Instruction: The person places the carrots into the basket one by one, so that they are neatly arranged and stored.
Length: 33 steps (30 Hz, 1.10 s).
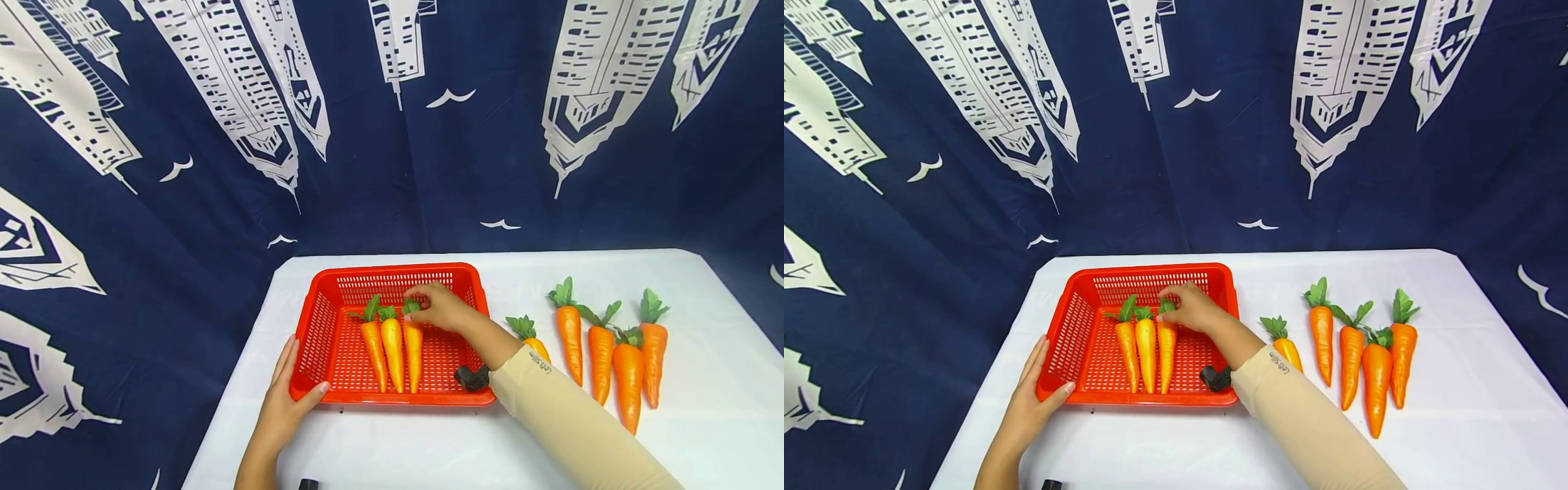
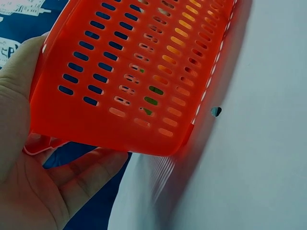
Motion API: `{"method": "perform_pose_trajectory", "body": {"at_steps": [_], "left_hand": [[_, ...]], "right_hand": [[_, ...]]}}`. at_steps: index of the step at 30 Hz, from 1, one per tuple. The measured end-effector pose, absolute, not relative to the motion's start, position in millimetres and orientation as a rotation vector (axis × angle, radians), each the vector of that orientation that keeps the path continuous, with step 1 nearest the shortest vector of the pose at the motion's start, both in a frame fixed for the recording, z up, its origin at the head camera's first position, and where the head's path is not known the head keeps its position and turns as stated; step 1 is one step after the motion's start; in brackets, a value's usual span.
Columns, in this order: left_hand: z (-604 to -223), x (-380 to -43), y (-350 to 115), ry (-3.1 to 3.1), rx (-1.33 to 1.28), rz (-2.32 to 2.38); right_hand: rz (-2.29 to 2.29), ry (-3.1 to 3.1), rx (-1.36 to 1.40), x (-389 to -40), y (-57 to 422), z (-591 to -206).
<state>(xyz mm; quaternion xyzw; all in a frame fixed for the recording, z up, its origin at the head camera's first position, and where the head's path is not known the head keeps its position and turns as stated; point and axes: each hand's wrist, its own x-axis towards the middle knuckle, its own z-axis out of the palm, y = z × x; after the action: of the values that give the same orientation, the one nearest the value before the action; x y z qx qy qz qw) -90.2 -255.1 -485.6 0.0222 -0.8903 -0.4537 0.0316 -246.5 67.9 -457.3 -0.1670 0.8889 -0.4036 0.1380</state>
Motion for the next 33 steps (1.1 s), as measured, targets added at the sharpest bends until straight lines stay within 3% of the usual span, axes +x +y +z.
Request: {"method": "perform_pose_trajectory", "body": {"at_steps": [15,33], "left_hand": [[-485.9,-90.6,-256.7,-2.741,0.064,-1.393],[-485.1,-89.8,-255.3,-2.741,0.066,-1.391]], "right_hand": [[-1.694,2.455,-0.383,-247.0,79.3,-431.9],[-1.893,2.426,-0.386,-221.8,120.4,-402.4]]}}
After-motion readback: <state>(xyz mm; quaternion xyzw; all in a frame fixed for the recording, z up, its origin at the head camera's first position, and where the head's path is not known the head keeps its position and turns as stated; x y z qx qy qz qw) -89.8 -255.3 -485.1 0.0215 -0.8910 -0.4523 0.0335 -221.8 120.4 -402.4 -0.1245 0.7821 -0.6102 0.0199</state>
